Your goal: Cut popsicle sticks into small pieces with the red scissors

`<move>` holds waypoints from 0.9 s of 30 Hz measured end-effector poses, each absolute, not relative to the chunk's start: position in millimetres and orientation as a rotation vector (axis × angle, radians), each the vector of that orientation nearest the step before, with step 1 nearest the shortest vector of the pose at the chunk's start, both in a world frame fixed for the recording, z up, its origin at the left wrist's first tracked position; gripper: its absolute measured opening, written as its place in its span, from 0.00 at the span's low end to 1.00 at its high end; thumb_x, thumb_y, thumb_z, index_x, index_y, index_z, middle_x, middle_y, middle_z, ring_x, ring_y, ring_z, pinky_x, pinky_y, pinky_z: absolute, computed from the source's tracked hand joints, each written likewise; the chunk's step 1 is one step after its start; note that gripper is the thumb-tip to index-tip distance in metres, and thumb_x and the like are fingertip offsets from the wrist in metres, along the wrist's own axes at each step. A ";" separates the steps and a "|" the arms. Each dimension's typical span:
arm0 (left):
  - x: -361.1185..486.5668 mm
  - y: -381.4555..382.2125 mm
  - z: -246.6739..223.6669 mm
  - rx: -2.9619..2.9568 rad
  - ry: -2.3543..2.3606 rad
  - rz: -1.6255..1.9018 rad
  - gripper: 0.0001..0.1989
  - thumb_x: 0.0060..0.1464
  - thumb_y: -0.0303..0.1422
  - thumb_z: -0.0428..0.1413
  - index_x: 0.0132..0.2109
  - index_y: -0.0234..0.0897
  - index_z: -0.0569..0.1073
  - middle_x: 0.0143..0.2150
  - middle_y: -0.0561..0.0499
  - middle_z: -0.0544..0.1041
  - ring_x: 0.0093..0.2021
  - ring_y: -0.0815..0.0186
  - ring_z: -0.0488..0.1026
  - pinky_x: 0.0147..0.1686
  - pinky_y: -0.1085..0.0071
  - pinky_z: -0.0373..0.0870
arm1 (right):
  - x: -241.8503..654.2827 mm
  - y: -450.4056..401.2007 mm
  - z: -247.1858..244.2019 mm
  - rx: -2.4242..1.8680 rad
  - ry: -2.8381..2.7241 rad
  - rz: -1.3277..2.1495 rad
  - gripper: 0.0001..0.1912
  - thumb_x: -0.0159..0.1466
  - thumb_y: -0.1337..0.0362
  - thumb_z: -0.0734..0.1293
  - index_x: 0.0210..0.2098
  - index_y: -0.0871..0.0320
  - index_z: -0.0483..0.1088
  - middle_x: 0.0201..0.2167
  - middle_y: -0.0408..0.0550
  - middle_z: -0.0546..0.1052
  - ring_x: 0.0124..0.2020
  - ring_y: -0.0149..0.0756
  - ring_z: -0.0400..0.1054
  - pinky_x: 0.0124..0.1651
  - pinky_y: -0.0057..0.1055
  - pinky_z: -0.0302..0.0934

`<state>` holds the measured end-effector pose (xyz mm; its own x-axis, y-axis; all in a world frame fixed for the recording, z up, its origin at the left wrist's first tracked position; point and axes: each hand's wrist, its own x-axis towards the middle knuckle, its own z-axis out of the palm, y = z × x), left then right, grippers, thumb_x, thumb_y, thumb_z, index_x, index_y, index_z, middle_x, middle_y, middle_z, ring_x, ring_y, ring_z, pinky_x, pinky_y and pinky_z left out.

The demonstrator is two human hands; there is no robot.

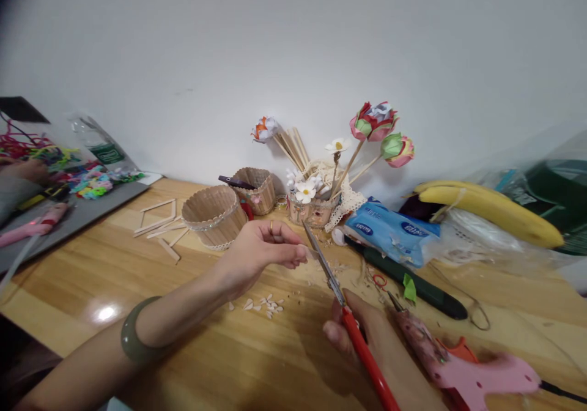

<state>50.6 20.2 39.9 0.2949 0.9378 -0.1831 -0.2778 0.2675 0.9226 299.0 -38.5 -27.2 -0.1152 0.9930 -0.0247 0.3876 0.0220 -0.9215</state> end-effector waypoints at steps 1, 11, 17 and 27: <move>50.5 20.6 40.2 0.927 0.894 0.985 0.11 0.30 0.27 0.66 0.23 0.29 0.72 0.20 0.53 0.73 0.22 0.74 0.68 0.28 0.74 0.68 | 302.0 -36.8 -28.8 -1.437 -1.595 1.155 0.26 0.63 0.42 0.52 0.36 0.54 0.70 0.32 0.48 0.76 0.29 0.31 0.70 0.30 0.30 0.67; 49.3 22.8 41.3 0.917 0.874 0.985 0.11 0.29 0.28 0.66 0.23 0.29 0.72 0.19 0.53 0.74 0.21 0.75 0.69 0.27 0.76 0.67 | 310.5 -21.9 -19.4 -1.408 -1.590 1.546 0.26 0.59 0.39 0.56 0.35 0.52 0.72 0.36 0.51 0.76 0.34 0.39 0.71 0.34 0.36 0.69; 48.1 24.7 40.0 0.905 0.870 0.979 0.12 0.29 0.27 0.66 0.24 0.29 0.72 0.20 0.53 0.74 0.21 0.75 0.69 0.26 0.76 0.67 | 276.3 -31.0 -25.8 -1.440 -1.551 1.455 0.13 0.64 0.53 0.61 0.38 0.55 0.69 0.37 0.46 0.74 0.33 0.34 0.69 0.33 0.32 0.67; 45.0 27.0 38.4 0.936 0.884 0.942 0.05 0.36 0.26 0.63 0.24 0.30 0.73 0.21 0.53 0.74 0.21 0.75 0.69 0.27 0.75 0.67 | 232.9 -30.3 28.1 -1.531 -1.624 1.244 0.16 0.49 0.47 0.69 0.17 0.50 0.66 0.16 0.44 0.72 0.20 0.41 0.69 0.24 0.35 0.66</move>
